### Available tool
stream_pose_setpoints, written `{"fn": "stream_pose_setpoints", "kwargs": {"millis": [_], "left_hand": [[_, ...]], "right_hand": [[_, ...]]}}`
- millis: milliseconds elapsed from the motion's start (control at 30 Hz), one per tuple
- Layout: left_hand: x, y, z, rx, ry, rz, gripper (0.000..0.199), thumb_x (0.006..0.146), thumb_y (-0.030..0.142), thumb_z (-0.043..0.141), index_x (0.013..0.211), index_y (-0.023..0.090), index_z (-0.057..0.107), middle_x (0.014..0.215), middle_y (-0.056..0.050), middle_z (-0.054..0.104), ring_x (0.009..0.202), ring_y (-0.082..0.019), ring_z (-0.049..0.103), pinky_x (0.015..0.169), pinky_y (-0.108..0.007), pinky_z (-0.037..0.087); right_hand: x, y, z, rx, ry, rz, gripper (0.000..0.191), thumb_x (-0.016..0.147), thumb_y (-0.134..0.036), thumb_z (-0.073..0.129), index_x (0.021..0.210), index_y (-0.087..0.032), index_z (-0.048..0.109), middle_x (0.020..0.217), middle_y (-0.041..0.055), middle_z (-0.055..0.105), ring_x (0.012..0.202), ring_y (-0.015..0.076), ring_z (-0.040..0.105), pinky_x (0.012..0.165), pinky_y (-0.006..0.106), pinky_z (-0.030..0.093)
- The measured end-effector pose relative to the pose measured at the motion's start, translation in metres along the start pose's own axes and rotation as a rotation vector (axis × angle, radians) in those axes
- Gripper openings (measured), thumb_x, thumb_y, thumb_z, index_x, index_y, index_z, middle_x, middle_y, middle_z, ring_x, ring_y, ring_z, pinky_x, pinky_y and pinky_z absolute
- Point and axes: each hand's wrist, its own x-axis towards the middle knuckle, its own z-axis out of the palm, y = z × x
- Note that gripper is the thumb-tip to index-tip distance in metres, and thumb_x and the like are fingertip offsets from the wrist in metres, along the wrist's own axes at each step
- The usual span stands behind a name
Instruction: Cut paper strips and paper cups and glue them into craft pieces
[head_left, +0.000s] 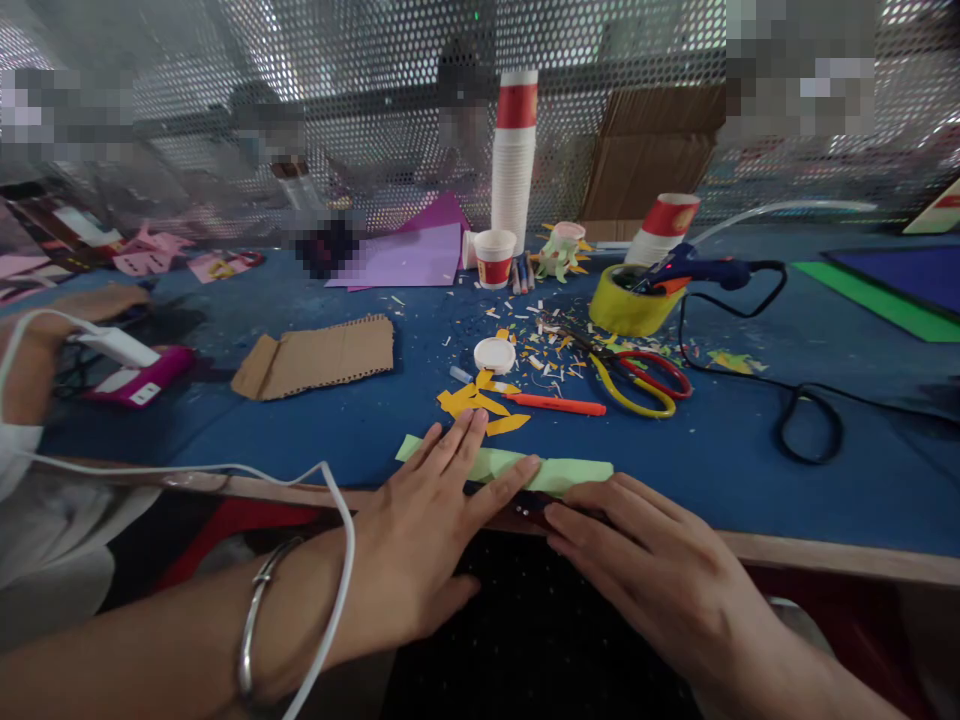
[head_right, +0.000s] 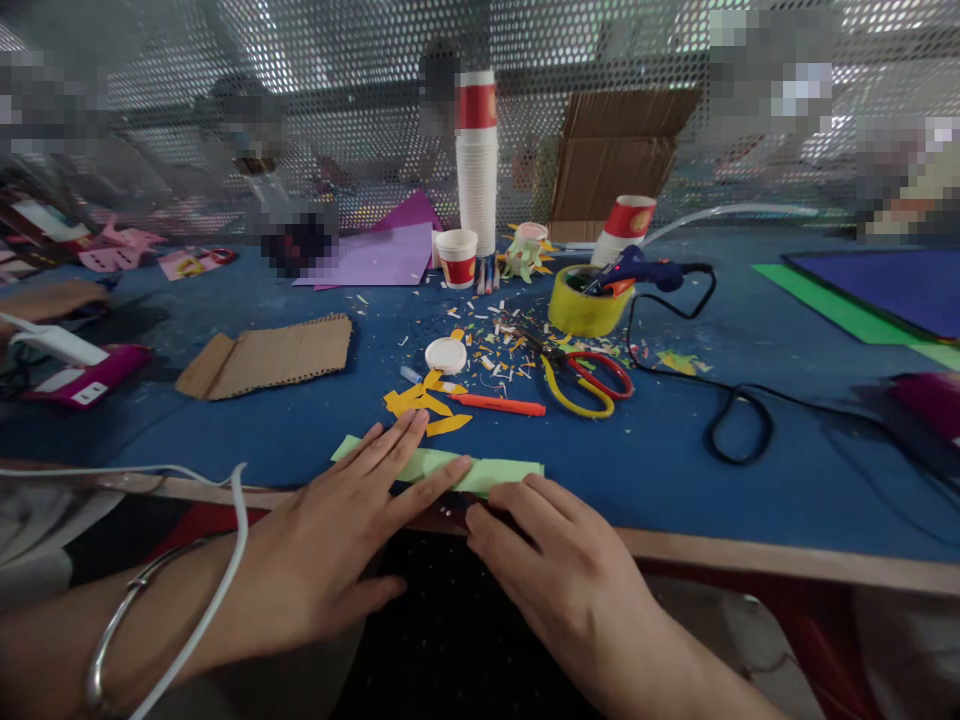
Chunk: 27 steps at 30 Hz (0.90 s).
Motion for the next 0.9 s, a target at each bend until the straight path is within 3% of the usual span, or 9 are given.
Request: {"fn": "stream_pose_setpoints", "kwargs": {"millis": [267, 400, 600, 733, 900], "left_hand": [[-0.004, -0.004, -0.004, -0.037, 0.038, 0.062, 0.108, 0.073, 0.022, 0.068, 0.158, 0.038, 0.002, 0.167, -0.010, -0.011, 0.151, -0.039, -0.007, 0.119, -0.063, 0.013], [-0.007, -0.018, -0.006, -0.102, 0.094, 0.142, 0.103, 0.076, 0.023, 0.064, 0.159, 0.030, 0.002, 0.168, -0.010, 0.003, 0.154, -0.031, 0.002, 0.121, -0.056, 0.017], [-0.008, -0.037, -0.007, -0.221, 0.220, 0.241, 0.091, 0.081, 0.018, 0.058, 0.158, 0.031, 0.010, 0.168, -0.004, 0.015, 0.153, -0.025, 0.015, 0.122, -0.050, 0.023], [-0.011, -0.041, -0.007, -0.213, 0.173, 0.258, 0.084, 0.081, 0.020, 0.058, 0.156, 0.028, 0.021, 0.167, -0.005, 0.018, 0.153, -0.027, 0.016, 0.123, -0.051, 0.019], [-0.011, -0.040, -0.006, -0.122, 0.070, 0.219, 0.090, 0.081, 0.026, 0.057, 0.159, 0.026, 0.012, 0.168, -0.004, 0.009, 0.154, -0.027, 0.007, 0.125, -0.050, 0.010]], "right_hand": [[0.003, -0.002, 0.006, 0.001, -0.021, 0.013, 0.016, 0.098, -0.011, 0.052, 0.103, -0.014, 0.067, 0.097, 0.0073, 0.068, 0.088, 0.0190, 0.060, 0.081, 0.035, 0.054], [0.007, -0.005, 0.004, -0.036, 0.019, 0.000, 0.017, 0.098, -0.010, 0.052, 0.100, -0.012, 0.068, 0.095, 0.0088, 0.067, 0.081, 0.0186, 0.060, 0.077, 0.035, 0.055], [0.005, -0.004, 0.003, -0.023, 0.053, 0.020, 0.018, 0.096, -0.009, 0.054, 0.104, -0.011, 0.070, 0.095, 0.0087, 0.067, 0.085, 0.0176, 0.062, 0.083, 0.034, 0.056], [0.002, -0.003, 0.001, -0.022, 0.057, 0.029, 0.018, 0.096, -0.007, 0.053, 0.104, -0.011, 0.069, 0.094, 0.0087, 0.067, 0.083, 0.0167, 0.062, 0.080, 0.032, 0.057], [0.002, -0.005, -0.001, -0.021, 0.022, 0.035, 0.019, 0.096, -0.007, 0.054, 0.107, -0.011, 0.068, 0.094, 0.0087, 0.068, 0.083, 0.0170, 0.063, 0.078, 0.033, 0.057]]}}
